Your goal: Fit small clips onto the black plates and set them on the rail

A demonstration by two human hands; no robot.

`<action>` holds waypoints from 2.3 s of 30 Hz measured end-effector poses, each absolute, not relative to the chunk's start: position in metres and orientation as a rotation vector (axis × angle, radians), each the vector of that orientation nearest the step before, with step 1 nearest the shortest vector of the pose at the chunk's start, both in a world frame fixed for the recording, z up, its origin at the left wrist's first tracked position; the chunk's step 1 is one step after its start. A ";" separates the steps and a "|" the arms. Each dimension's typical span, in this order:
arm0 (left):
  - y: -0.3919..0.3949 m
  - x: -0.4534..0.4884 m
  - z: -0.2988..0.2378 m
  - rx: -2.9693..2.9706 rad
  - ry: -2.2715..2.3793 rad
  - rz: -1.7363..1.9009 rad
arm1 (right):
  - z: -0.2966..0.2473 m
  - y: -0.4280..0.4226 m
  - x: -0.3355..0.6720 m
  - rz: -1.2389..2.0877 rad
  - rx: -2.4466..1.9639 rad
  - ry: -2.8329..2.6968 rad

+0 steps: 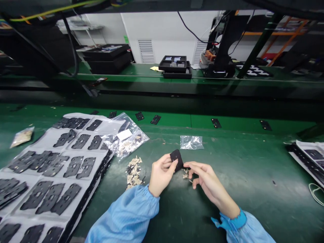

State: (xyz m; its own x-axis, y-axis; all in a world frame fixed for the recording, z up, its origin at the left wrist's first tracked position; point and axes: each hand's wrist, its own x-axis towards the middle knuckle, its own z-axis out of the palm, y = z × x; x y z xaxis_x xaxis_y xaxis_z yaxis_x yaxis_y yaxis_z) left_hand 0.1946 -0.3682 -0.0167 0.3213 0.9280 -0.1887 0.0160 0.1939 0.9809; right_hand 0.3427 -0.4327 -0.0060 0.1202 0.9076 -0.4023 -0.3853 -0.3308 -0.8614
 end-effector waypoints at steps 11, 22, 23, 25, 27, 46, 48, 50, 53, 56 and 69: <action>-0.364 0.192 -0.008 1.108 1.006 0.664 | -0.012 -0.431 0.345 1.443 -1.403 -0.579; -0.360 0.186 -0.003 1.061 0.906 0.601 | -0.017 -0.433 0.350 1.576 -1.320 -0.551; -0.360 0.186 -0.003 1.051 0.903 0.603 | -0.017 -0.432 0.350 1.583 -1.312 -0.546; -0.359 0.186 -0.004 1.031 0.892 0.608 | -0.016 -0.432 0.350 1.608 -1.290 -0.532; -0.359 0.185 -0.005 1.011 0.870 0.604 | -0.014 -0.432 0.350 1.657 -1.255 -0.518; -0.368 0.190 -0.011 0.810 0.798 0.821 | -0.009 -0.437 0.335 1.159 -1.215 -0.589; -0.369 0.191 -0.012 0.820 0.814 0.814 | -0.011 -0.438 0.331 1.149 -1.228 -0.601; -0.371 0.192 -0.012 0.835 0.824 0.811 | -0.014 -0.438 0.327 1.150 -1.231 -0.570; -0.373 0.193 -0.011 0.880 0.839 0.815 | -0.019 -0.437 0.323 1.122 -1.240 -0.516; -0.375 0.194 -0.010 0.929 0.846 0.801 | -0.022 -0.438 0.322 1.082 -1.244 -0.502; -0.376 0.194 -0.011 1.034 0.846 0.772 | -0.023 -0.438 0.322 0.990 -1.227 -0.527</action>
